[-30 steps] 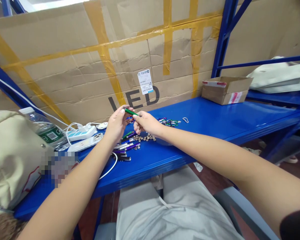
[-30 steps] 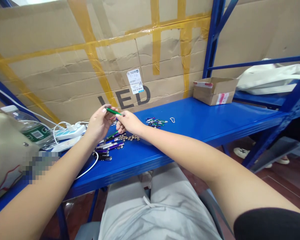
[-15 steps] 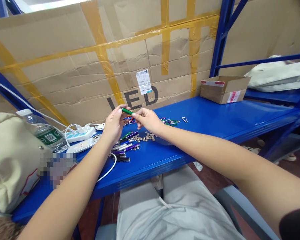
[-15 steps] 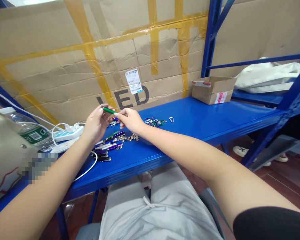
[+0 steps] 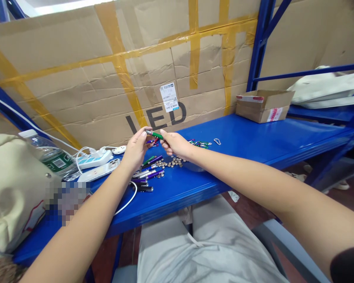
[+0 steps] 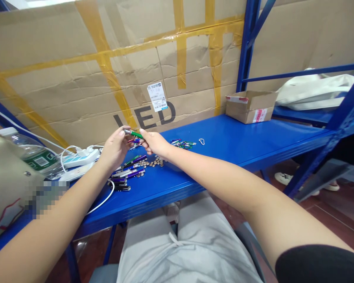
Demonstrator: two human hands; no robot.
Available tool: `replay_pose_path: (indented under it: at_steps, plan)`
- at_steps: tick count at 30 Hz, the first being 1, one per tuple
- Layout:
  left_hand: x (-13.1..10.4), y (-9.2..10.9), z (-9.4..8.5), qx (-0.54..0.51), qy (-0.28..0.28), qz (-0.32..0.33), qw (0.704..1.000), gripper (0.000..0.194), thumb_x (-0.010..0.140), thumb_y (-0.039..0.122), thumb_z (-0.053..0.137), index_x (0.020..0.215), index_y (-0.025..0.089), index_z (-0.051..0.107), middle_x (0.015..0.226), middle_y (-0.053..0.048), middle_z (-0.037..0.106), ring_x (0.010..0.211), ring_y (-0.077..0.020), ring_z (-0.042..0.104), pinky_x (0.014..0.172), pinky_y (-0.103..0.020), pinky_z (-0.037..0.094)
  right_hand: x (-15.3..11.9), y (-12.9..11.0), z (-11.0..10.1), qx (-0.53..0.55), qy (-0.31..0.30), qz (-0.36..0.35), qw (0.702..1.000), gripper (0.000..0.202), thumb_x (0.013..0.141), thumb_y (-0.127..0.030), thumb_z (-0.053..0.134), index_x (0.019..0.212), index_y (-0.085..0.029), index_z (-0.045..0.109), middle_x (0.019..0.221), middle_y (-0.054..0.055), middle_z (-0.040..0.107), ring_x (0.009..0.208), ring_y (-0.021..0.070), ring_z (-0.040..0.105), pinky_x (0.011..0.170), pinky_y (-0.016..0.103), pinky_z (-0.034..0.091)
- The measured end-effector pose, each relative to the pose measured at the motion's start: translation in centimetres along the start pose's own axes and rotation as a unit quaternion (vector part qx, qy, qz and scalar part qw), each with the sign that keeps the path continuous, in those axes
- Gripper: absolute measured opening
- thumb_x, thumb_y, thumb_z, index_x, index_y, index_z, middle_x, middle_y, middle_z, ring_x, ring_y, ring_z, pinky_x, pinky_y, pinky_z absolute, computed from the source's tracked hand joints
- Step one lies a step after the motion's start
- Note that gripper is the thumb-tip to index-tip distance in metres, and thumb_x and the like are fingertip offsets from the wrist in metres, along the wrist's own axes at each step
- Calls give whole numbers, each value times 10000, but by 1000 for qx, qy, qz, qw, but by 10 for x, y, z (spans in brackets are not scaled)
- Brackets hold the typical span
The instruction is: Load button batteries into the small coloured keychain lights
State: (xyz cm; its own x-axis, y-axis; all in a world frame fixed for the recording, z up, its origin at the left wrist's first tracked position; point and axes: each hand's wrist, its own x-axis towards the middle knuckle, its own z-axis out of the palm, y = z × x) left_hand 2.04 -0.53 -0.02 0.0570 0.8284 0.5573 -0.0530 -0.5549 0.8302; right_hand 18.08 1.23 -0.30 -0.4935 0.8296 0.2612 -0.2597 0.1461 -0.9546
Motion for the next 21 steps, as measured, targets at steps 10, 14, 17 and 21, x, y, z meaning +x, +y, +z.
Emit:
replay_pose_path:
  at_steps: [10,14,17,21]
  plan:
    - [-4,5,7,-8,-74,-4,997,279,847,456,634,1002,224,622,1113,-52,654,1024,-184,622,770,-256,543,4,1,-8,59,-77,134,986,499,996,-540,237,619,-214,268,419,-95,248,336,47,170,326,162,180]
    - [-5,3,5,-1,-88,-7,996,278,862,453,619,1026,229,631,1103,-53,656,1012,-185,630,735,-245,548,4,0,-10,54,-122,200,971,510,995,-546,210,606,-218,235,394,-82,267,319,52,165,312,162,177]
    - [-5,2,4,11,-91,-10,996,306,861,462,617,1054,226,631,1093,-67,662,1000,-198,636,705,-253,558,4,0,-10,56,-139,214,965,516,991,-561,200,603,-221,207,385,-83,249,315,54,157,305,161,173]
    - [-4,3,5,37,-80,4,996,335,859,472,611,1073,215,632,1067,-80,669,978,-205,643,653,-238,551,2,0,-8,52,-141,209,966,529,980,-585,222,600,-217,224,390,-88,235,321,56,162,307,159,182]
